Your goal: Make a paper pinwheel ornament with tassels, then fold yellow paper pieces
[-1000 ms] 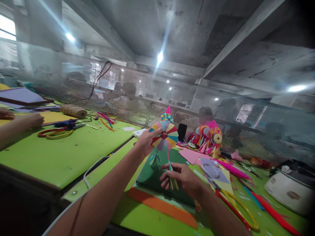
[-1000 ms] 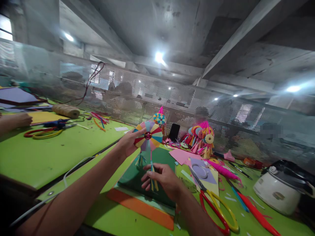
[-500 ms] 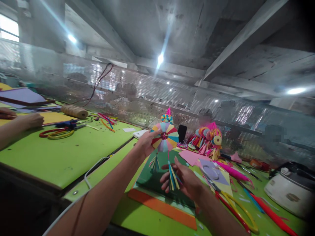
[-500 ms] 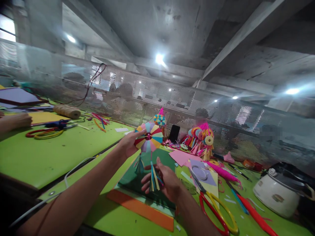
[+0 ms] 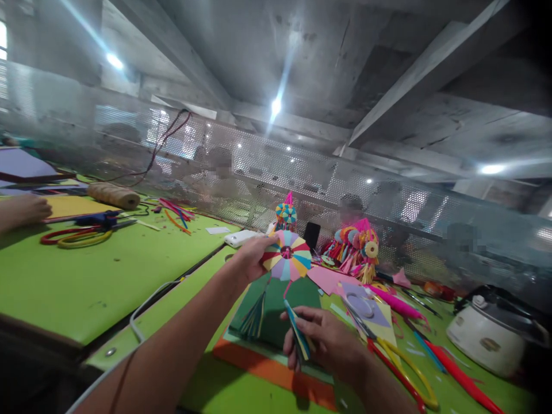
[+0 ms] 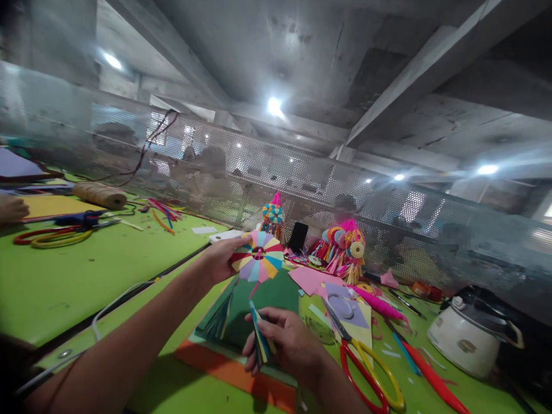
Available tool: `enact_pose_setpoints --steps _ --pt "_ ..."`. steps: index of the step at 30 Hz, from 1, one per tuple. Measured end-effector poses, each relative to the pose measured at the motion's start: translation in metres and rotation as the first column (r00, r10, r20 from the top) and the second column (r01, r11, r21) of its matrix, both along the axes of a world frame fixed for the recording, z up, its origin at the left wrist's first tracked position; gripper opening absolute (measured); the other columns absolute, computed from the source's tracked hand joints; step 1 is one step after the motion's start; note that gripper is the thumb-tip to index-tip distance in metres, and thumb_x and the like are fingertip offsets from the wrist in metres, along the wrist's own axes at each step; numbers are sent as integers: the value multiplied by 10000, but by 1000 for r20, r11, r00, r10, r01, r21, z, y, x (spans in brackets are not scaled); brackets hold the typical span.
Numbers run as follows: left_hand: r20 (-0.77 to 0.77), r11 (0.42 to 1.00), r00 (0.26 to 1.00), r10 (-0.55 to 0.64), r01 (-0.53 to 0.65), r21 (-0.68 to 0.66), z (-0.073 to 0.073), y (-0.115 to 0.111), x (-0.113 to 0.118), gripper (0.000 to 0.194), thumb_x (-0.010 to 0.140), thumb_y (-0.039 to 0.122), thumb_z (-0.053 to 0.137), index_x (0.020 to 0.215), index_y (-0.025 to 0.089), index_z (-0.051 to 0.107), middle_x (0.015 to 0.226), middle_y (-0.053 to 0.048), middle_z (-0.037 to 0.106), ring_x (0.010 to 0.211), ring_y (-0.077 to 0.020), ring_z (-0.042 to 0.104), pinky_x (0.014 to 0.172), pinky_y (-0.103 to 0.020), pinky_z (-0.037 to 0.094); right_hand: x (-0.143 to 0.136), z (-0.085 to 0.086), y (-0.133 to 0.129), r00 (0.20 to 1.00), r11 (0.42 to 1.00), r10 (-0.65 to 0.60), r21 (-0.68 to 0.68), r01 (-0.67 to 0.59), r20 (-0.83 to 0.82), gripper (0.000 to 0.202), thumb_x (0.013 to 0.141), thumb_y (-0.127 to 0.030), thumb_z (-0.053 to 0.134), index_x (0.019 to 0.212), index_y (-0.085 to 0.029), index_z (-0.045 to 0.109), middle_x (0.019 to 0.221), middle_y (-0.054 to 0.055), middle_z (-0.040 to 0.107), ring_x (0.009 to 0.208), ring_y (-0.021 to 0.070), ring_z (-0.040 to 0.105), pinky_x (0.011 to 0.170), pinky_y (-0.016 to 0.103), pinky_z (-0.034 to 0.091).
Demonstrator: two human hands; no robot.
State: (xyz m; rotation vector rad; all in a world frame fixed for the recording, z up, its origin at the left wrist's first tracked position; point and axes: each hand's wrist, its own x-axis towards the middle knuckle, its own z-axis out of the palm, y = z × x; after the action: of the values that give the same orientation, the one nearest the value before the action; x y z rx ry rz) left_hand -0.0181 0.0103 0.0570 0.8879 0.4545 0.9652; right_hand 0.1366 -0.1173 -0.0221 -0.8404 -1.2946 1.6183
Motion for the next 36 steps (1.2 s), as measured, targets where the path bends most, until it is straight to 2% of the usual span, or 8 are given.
enact_pose_setpoints --steps 5,9,13,21,29,31,33,36 --pt "-128 993 992 14 -29 -115 -42 30 21 116 852 165 496 838 92 585 604 -61 660 477 -160 626 516 -293 549 -2 -16 11 994 986 -107 -129 110 33 432 777 -398 629 1050 -98 483 657 72 655 533 189 655 460 263 490" --pt "-125 995 992 -4 -9 -98 -59 36 30 52 815 145 552 821 105 584 604 -49 664 464 -146 618 498 -266 543 -4 -16 8 978 959 -199 -190 208 67 429 751 -409 633 1016 -127 445 619 55 646 450 183 634 345 204 431" --pt "-89 999 996 -21 17 -46 -63 37 32 61 818 135 543 851 107 588 669 -61 685 493 -147 633 519 -272 554 -3 -13 4 966 947 -241 -195 254 89 477 721 -413 640 1039 -136 418 609 54 649 410 181 621 299 188 408" --pt "-44 999 998 -49 48 -12 -67 43 29 120 813 177 563 913 122 600 752 -83 696 598 -197 673 589 -352 575 2 -13 1 963 962 -192 -157 223 191 725 685 -453 632 1232 -98 316 571 59 661 334 168 578 290 199 405" --pt "-23 997 997 -78 78 -29 -67 40 26 158 795 184 583 938 124 609 805 -81 698 607 -184 673 561 -306 569 6 -10 -5 922 979 -116 -116 170 369 733 739 -500 544 1289 -84 297 581 67 669 356 141 557 320 181 335" --pt "-11 996 996 -85 85 -21 -64 39 24 166 798 186 581 947 121 612 811 -87 699 635 -191 679 594 -317 573 8 -8 -6 850 980 -147 -42 195 506 642 777 -527 492 1243 -97 395 521 28 632 344 130 517 334 192 310" --pt "0 996 996 -91 91 -11 -61 36 22 171 805 186 576 957 118 615 809 -89 701 653 -197 682 626 -330 574 10 -6 -6 685 945 -321 170 281 654 496 793 -524 488 1071 -120 565 475 2 579 367 119 481 374 210 300" --pt "15 995 995 -99 99 12 -55 32 20 170 823 178 552 968 119 617 801 -89 704 659 -200 683 642 -344 574 12 -1 -3 397 757 -652 533 378 646 371 794 -488 524 727 -144 649 505 12 553 459 121 465 452 241 303"
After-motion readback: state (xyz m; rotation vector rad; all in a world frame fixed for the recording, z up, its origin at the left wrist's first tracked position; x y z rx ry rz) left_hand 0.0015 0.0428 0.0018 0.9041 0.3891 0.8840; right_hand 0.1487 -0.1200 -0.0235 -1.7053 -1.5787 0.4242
